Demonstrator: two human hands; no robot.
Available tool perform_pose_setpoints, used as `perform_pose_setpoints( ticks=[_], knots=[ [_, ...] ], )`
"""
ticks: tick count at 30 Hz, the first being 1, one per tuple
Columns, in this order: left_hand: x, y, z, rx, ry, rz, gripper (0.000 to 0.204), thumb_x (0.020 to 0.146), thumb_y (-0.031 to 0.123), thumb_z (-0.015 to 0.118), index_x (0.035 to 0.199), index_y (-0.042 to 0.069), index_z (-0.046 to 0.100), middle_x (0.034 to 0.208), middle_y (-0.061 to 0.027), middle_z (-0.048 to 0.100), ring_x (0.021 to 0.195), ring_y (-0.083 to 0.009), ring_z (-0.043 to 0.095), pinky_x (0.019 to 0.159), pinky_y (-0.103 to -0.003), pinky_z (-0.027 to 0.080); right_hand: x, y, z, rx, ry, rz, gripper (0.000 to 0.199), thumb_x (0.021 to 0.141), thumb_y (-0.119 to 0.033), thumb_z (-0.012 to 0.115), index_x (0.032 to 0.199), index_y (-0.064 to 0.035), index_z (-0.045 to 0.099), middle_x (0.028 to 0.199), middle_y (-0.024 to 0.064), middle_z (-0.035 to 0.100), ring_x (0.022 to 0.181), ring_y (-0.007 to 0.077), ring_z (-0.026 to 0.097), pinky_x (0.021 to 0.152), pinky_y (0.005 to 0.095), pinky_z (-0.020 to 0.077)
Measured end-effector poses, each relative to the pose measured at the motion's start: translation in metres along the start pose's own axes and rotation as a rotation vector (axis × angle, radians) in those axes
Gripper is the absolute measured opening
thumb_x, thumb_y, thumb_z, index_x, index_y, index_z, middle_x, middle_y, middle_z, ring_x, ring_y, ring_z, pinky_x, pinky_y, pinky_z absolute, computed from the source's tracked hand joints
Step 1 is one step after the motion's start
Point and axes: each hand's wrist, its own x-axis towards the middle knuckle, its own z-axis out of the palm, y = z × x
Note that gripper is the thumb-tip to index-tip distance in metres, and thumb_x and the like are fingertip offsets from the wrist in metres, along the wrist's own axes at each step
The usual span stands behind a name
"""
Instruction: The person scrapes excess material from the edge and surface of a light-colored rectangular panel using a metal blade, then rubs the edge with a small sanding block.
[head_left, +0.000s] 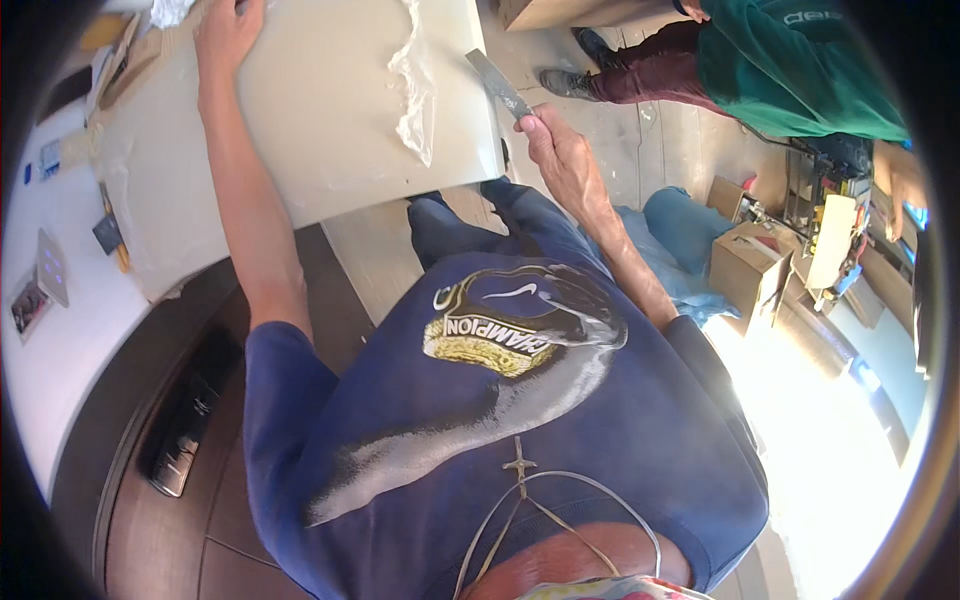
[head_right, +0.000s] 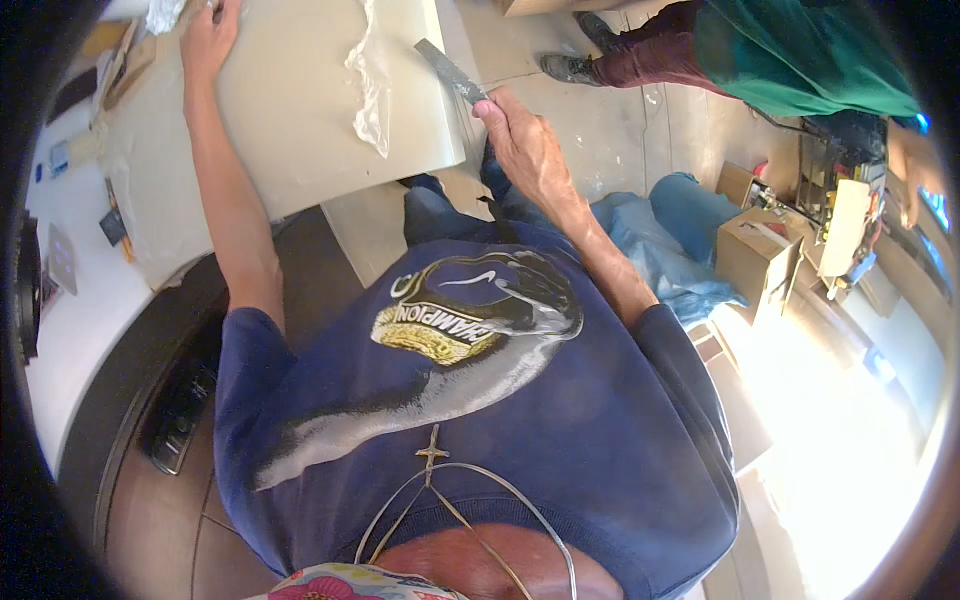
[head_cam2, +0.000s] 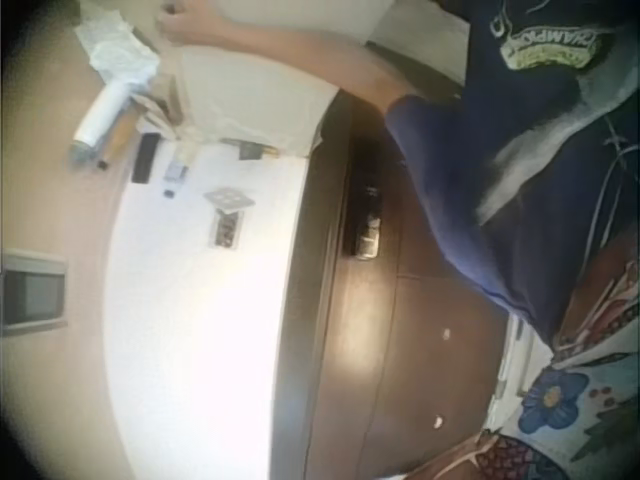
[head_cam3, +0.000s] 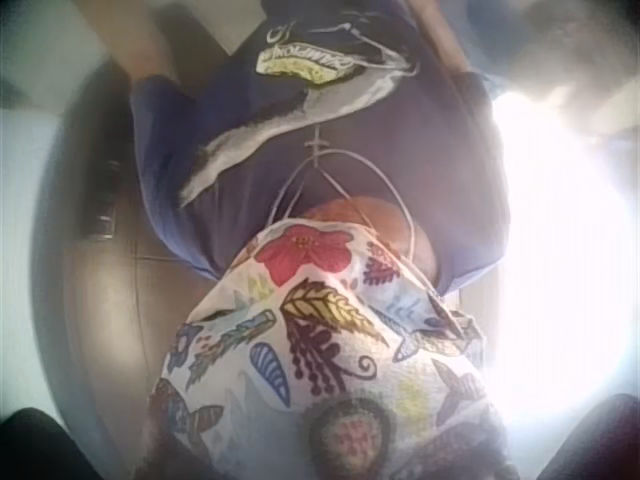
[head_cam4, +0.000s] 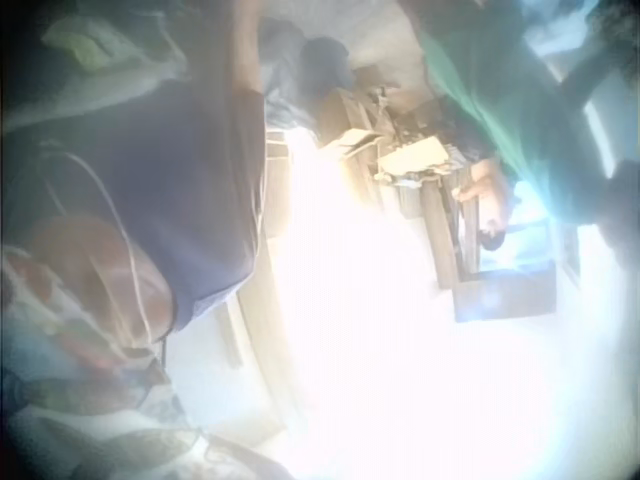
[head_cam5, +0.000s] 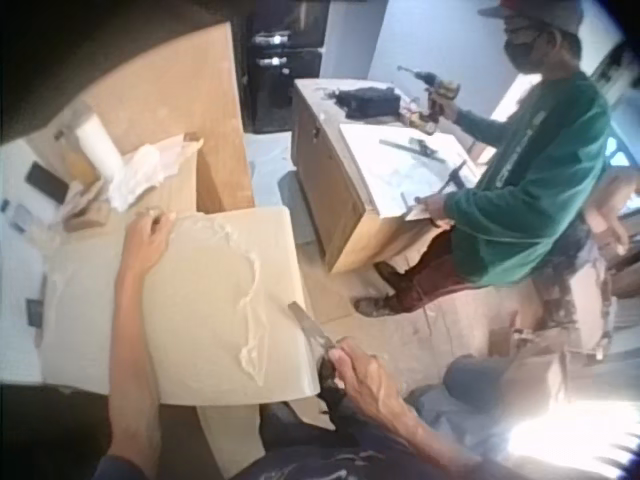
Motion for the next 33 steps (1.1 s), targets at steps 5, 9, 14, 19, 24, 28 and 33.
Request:
perform_pose_setpoints(
  ticks=[5,9,14,19,24,28,33],
  knots=[
    [0.003,-0.021,0.005,0.083,-0.055,-0.056,0.055,0.098,0.058,0.060,0.102,0.005,0.073,0.093,-0.0190,0.071,0.093,-0.0348,0.068,0.087,-0.043,0.050,0.004,-0.004,0.023,0.174,0.000,-0.036,0.044,0.099,-0.043,0.068,0.109,-0.0010,0.060,0.074,0.0174,0.065,0.068,0.0270,0.065,0.066,0.0427,0.0511],
    [0.006,-0.016,0.004,0.058,-0.048,-0.023,0.055,0.098,0.057,0.060,0.101,0.004,0.073,0.094,-0.0195,0.072,0.095,-0.0351,0.068,0.088,-0.043,0.050,0.034,-0.012,0.021,0.242,0.079,-0.053,0.042,0.099,-0.041,0.068,0.107,-0.0009,0.061,0.074,0.0161,0.065,0.066,0.0244,0.063,0.065,0.0415,0.0507],
    [0.008,-0.004,0.003,0.011,-0.076,-0.089,0.059,0.096,0.060,0.059,0.096,0.003,0.072,0.100,-0.0222,0.072,0.102,-0.0406,0.067,0.092,-0.049,0.050,0.045,0.004,0.015,0.272,0.153,-0.092,0.037,0.101,-0.036,0.067,0.105,-0.0005,0.060,0.074,0.0194,0.063,0.064,0.0255,0.059,0.064,0.0414,0.0486],
    [0.003,-0.012,0.000,0.033,-0.068,-0.091,0.057,0.097,0.059,0.060,0.098,0.003,0.073,0.101,-0.0250,0.071,0.102,-0.0410,0.067,0.092,-0.050,0.049,0.013,0.000,0.021,0.233,0.058,-0.093,0.035,0.100,-0.034,0.069,0.103,0.0004,0.060,0.071,0.0196,0.061,0.061,0.0273,0.057,0.062,0.0423,0.0477],
    [0.006,-0.003,-0.001,0.061,-0.068,-0.052,0.053,0.098,0.054,0.061,0.096,0.002,0.072,0.100,-0.0248,0.071,0.100,-0.0421,0.067,0.091,-0.050,0.049,0.047,-0.010,0.015,0.237,0.107,-0.114,0.036,0.097,-0.034,0.072,0.102,0.0005,0.061,0.067,0.0174,0.061,0.057,0.0262,0.057,0.059,0.0420,0.0476],
    [0.005,0.001,-0.005,-0.007,-0.076,-0.063,0.051,0.098,0.051,0.063,0.094,0.001,0.072,0.098,-0.0234,0.071,0.099,-0.0419,0.066,0.090,-0.051,0.049,0.099,-0.026,0.010,0.251,0.148,-0.184,0.040,0.095,-0.037,0.072,0.100,0.0011,0.062,0.068,0.0174,0.062,0.060,0.0255,0.061,0.061,0.0413,0.0491],
    [0.007,0.002,-0.005,-0.014,-0.067,-0.062,0.051,0.098,0.051,0.064,0.093,0.001,0.072,0.098,-0.0218,0.071,0.098,-0.0411,0.067,0.088,-0.051,0.050,0.157,-0.039,0.010,0.234,0.244,-0.249,0.040,0.095,-0.038,0.069,0.098,0.0021,0.064,0.071,0.0180,0.064,0.065,0.0259,0.063,0.064,0.0407,0.0504]
  ],
)
